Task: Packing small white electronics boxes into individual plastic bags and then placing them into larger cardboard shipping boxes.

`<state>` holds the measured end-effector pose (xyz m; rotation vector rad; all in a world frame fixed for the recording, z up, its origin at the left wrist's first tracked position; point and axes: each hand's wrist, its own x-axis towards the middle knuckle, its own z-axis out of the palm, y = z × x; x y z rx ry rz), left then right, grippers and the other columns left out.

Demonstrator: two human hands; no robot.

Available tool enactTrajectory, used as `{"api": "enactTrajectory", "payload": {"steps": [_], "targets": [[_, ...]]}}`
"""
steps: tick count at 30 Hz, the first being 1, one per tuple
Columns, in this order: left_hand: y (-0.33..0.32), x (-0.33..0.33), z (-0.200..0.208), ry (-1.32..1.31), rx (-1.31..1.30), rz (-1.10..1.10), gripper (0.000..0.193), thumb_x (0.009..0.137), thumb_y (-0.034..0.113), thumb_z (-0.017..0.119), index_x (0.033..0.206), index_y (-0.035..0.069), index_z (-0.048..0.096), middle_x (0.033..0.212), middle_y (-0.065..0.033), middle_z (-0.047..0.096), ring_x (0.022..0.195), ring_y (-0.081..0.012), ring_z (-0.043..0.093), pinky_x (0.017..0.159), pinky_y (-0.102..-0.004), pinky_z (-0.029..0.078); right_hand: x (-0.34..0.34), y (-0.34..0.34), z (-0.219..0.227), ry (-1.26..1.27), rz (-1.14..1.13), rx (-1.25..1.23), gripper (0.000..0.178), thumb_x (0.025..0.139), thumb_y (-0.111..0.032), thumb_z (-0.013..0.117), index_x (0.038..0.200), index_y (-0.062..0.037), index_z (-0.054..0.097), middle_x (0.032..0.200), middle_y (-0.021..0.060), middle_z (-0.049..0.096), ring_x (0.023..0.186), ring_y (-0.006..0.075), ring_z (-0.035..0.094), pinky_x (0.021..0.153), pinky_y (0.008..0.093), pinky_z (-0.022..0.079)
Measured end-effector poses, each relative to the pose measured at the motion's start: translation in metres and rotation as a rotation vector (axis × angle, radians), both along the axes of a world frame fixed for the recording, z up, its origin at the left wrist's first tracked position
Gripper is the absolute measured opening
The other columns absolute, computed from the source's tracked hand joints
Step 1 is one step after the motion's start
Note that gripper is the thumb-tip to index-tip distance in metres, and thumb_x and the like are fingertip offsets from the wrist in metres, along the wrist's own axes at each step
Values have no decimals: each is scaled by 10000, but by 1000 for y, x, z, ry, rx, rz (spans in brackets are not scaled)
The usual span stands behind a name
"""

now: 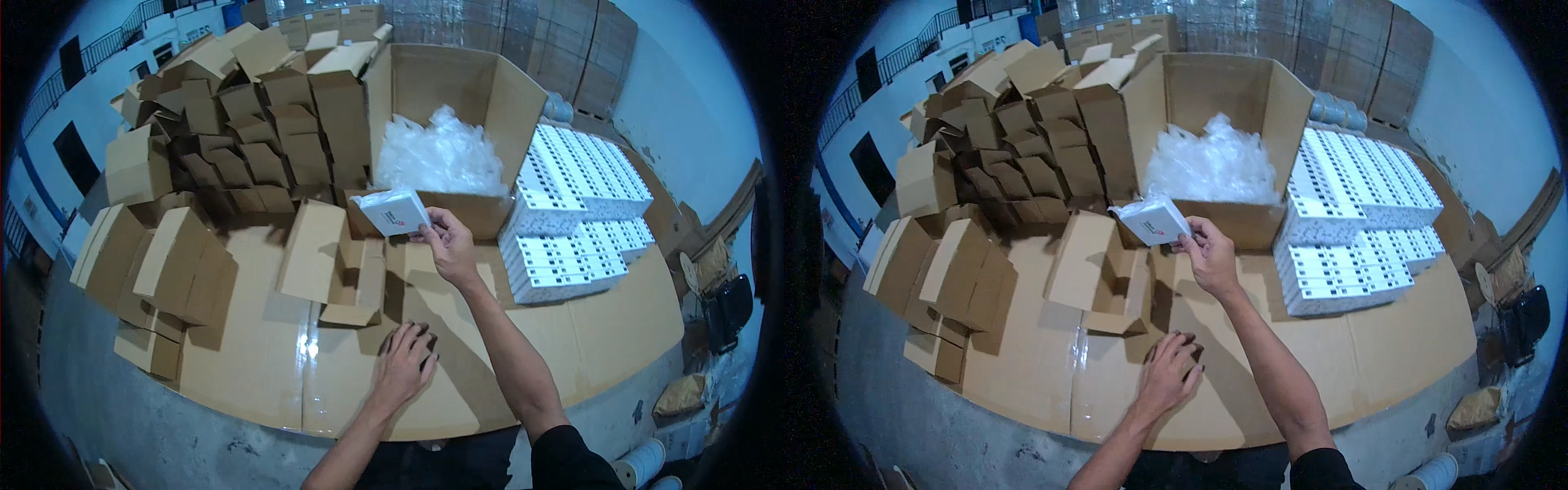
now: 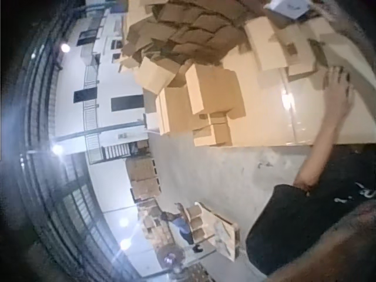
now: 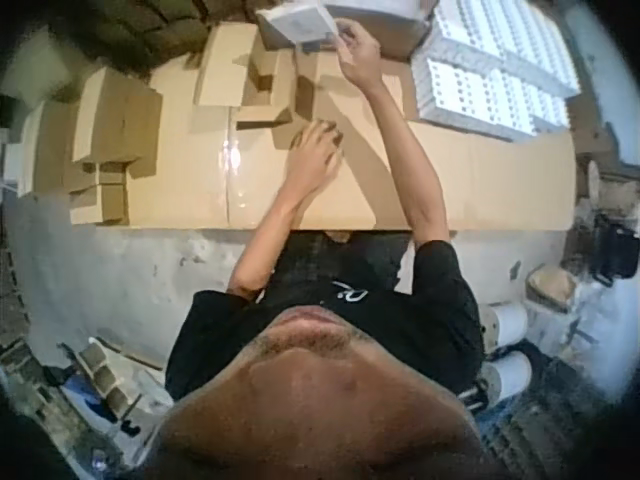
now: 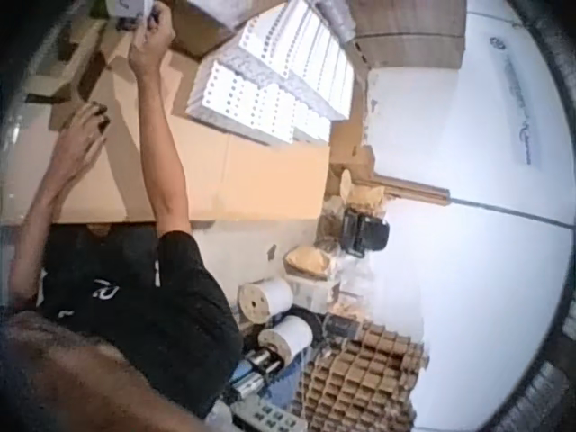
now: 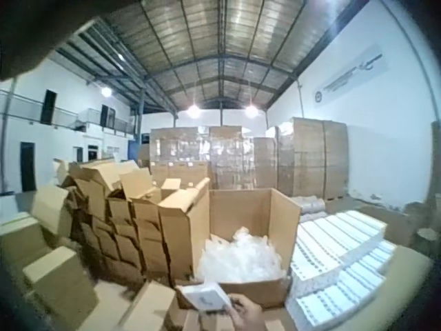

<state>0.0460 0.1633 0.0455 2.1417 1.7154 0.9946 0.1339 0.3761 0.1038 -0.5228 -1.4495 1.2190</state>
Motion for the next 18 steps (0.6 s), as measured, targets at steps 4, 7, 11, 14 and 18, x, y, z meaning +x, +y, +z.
{"api": "enactTrajectory", "payload": {"steps": [4,7,11,14,18], "targets": [[4,3,0,-40,1,-10,353,853,148,726,1185,63,643,1332,-128,569,1329,-336,478,1115,-472,395,-23,32,0,-89,11,21,256,1004,24,549,1255,75,554,1123,136,666,990,168,687,859,306,607],[5,0,-1,-24,-3,7,342,861,160,717,1183,69,646,1331,-124,570,1331,-330,476,1119,-466,390,-30,39,9,-339,-49,90,270,977,21,583,1245,54,563,1073,144,674,924,171,704,795,324,607],[5,-1,2,-39,-18,8,327,869,167,702,1177,73,649,1321,-121,574,1335,-325,473,1128,-466,376,-33,45,18,-585,-185,470,235,924,15,584,1158,33,572,1014,214,624,911,370,655,795,452,533],[8,-1,6,-38,-33,0,317,871,160,695,1170,68,648,1311,-125,576,1330,-328,474,1132,-469,368,-40,49,18,-633,-203,532,183,916,8,543,1097,31,554,1037,267,571,992,498,541,854,535,454],[8,0,4,-56,-21,-3,310,873,155,691,1163,57,643,1305,-129,575,1319,-335,478,1135,-472,363,-42,52,15,-662,-289,591,210,933,2,536,1140,35,555,1026,249,573,985,473,564,847,524,468]]}}
